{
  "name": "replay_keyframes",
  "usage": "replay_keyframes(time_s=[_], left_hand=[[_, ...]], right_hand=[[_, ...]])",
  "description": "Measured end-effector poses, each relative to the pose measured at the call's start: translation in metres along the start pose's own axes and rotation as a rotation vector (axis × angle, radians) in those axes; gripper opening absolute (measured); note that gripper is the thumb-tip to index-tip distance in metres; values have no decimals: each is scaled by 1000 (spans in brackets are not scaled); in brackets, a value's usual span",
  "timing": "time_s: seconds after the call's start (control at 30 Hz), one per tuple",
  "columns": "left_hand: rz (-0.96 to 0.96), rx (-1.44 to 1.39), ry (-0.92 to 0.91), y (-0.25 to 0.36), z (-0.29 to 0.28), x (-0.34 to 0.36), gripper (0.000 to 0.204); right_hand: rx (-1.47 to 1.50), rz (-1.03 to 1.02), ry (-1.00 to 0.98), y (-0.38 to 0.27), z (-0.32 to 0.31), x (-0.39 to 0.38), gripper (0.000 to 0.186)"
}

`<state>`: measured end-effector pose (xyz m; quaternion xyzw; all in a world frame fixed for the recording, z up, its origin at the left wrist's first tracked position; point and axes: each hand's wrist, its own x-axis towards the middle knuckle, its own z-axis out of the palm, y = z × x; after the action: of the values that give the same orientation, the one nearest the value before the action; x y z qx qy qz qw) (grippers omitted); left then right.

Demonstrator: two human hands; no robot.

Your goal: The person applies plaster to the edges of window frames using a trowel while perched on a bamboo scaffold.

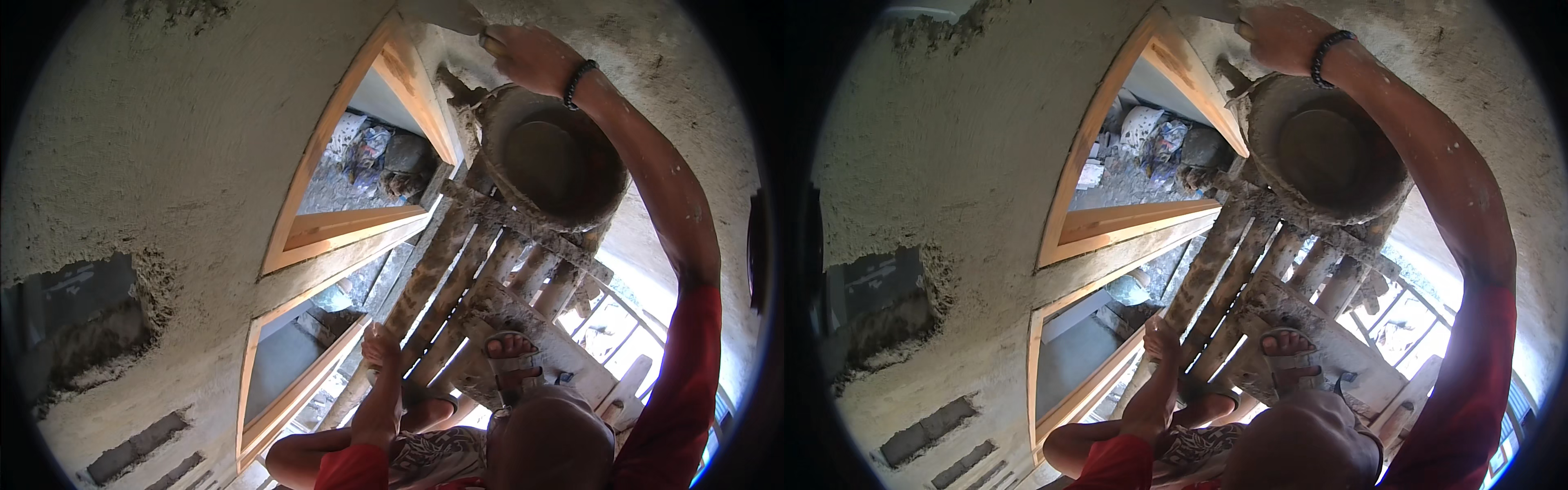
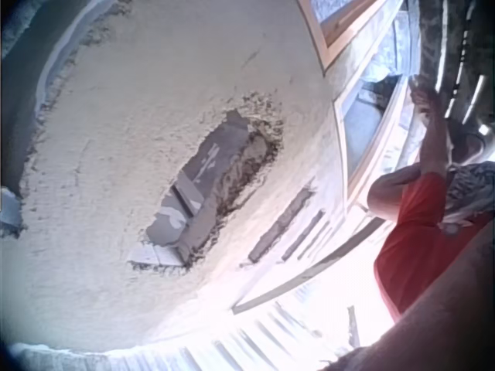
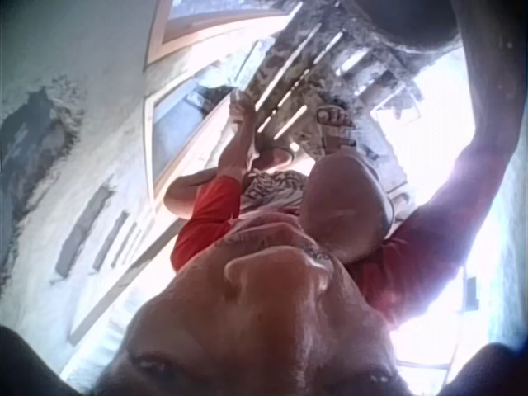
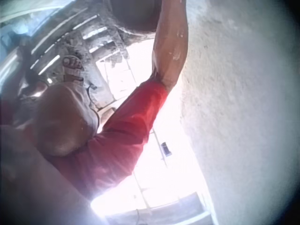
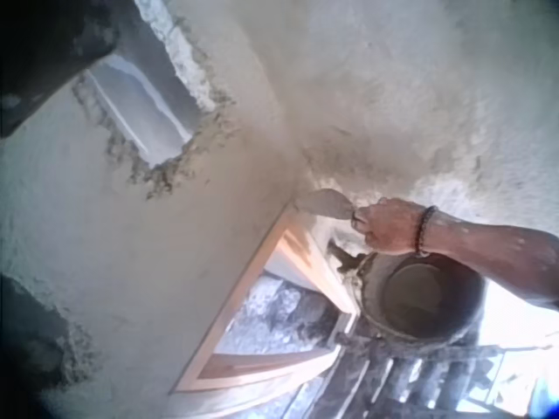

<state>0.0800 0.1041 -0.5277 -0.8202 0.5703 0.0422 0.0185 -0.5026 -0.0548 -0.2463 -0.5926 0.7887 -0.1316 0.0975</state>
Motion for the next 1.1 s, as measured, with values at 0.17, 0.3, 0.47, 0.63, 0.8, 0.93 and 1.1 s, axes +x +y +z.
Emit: replay_keyframes(time_s=[0.17,0.3,0.47,0.63,0.8,0.93,1.1], left_hand=[[154,-11,100,2,0,-4,44],[113,-32,50,-4,2,-1,40],[157,-102,66,9,-8,-6,37],[118,-40,34,10,-13,-3,36],[103,-57,41,14,-14,-3,37],[62,-59,-24,16,-15,-1,31],[38,-86,-38,11,-14,0,28]], right_hand=[[-30,0,-20,9,7,-2,27],[-69,-21,35,24,24,2,27],[-59,-4,-122,33,32,7,23],[-143,-63,-246,19,34,24,20],[-90,-9,-208,21,49,40,23],[-70,-10,-202,21,37,43,25],[-16,135,-155,9,-7,13,25]])
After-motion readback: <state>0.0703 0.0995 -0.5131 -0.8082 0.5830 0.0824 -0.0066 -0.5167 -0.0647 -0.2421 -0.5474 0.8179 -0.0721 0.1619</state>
